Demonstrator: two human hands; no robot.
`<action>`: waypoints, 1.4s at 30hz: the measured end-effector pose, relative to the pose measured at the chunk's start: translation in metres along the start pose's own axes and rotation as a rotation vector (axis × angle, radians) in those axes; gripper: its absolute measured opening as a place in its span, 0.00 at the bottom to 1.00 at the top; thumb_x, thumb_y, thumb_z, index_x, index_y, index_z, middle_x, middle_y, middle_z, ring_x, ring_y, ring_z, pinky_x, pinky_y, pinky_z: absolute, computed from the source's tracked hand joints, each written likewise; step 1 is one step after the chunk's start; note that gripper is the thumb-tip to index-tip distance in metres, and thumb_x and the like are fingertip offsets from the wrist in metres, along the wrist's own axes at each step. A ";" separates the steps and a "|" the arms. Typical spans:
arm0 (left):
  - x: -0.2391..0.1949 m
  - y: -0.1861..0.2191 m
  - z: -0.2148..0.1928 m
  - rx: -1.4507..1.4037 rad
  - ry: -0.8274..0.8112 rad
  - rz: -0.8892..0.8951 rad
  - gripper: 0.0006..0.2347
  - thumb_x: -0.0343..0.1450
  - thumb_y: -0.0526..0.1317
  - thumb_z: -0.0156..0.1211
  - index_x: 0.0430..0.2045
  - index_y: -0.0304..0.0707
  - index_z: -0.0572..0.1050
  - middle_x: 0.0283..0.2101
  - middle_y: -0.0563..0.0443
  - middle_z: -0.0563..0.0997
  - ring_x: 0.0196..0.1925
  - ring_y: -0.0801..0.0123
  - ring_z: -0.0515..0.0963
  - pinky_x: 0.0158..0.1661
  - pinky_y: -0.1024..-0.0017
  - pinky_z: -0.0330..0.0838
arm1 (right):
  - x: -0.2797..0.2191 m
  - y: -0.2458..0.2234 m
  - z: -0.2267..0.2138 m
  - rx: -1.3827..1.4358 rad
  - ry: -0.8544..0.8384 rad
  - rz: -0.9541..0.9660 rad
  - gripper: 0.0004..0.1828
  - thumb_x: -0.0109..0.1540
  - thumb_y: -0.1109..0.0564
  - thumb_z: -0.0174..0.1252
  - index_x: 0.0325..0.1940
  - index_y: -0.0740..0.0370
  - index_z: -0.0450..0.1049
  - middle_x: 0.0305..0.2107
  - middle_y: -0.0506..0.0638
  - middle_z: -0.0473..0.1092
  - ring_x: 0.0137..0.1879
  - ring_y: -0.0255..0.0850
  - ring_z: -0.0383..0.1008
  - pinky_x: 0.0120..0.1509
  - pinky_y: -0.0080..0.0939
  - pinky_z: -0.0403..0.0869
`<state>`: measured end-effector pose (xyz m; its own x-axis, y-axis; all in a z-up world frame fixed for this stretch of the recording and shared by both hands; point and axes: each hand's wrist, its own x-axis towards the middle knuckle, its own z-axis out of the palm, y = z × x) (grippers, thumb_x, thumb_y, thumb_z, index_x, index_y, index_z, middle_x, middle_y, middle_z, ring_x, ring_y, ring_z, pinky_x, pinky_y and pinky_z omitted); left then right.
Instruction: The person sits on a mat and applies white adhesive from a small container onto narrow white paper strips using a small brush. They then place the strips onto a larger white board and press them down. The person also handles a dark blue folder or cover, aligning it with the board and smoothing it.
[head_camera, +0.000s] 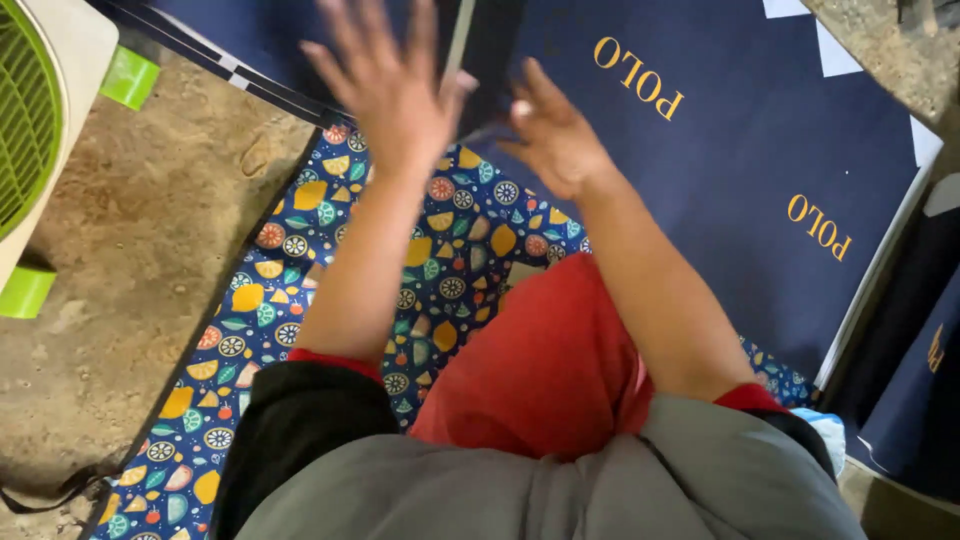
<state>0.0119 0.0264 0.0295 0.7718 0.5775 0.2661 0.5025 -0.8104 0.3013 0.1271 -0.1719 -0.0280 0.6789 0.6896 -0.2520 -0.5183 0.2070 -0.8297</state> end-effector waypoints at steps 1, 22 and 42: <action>-0.008 0.006 0.016 -0.043 -0.027 0.100 0.34 0.78 0.61 0.72 0.74 0.55 0.60 0.75 0.35 0.50 0.75 0.33 0.42 0.67 0.24 0.38 | 0.001 0.003 0.004 -0.133 -0.029 0.034 0.50 0.66 0.54 0.61 0.82 0.52 0.35 0.78 0.63 0.34 0.79 0.62 0.52 0.75 0.71 0.63; 0.000 -0.036 0.122 0.024 -0.447 0.325 0.37 0.70 0.67 0.51 0.75 0.59 0.56 0.79 0.44 0.35 0.75 0.33 0.25 0.64 0.23 0.23 | -0.026 0.001 -0.040 -0.630 0.301 0.250 0.29 0.68 0.47 0.48 0.74 0.52 0.61 0.64 0.51 0.71 0.64 0.43 0.75 0.64 0.45 0.76; 0.012 -0.020 0.155 0.083 0.201 0.433 0.36 0.85 0.66 0.24 0.76 0.46 0.75 0.78 0.38 0.36 0.77 0.39 0.30 0.67 0.25 0.30 | -0.296 0.084 -0.240 -1.597 0.603 0.132 0.30 0.67 0.54 0.55 0.75 0.51 0.64 0.75 0.59 0.53 0.79 0.57 0.51 0.75 0.70 0.54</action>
<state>0.0712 0.0340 -0.1154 0.8306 0.1866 0.5247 0.1875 -0.9809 0.0520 0.0075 -0.5250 -0.1431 0.9570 0.2263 -0.1816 0.1572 -0.9303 -0.3314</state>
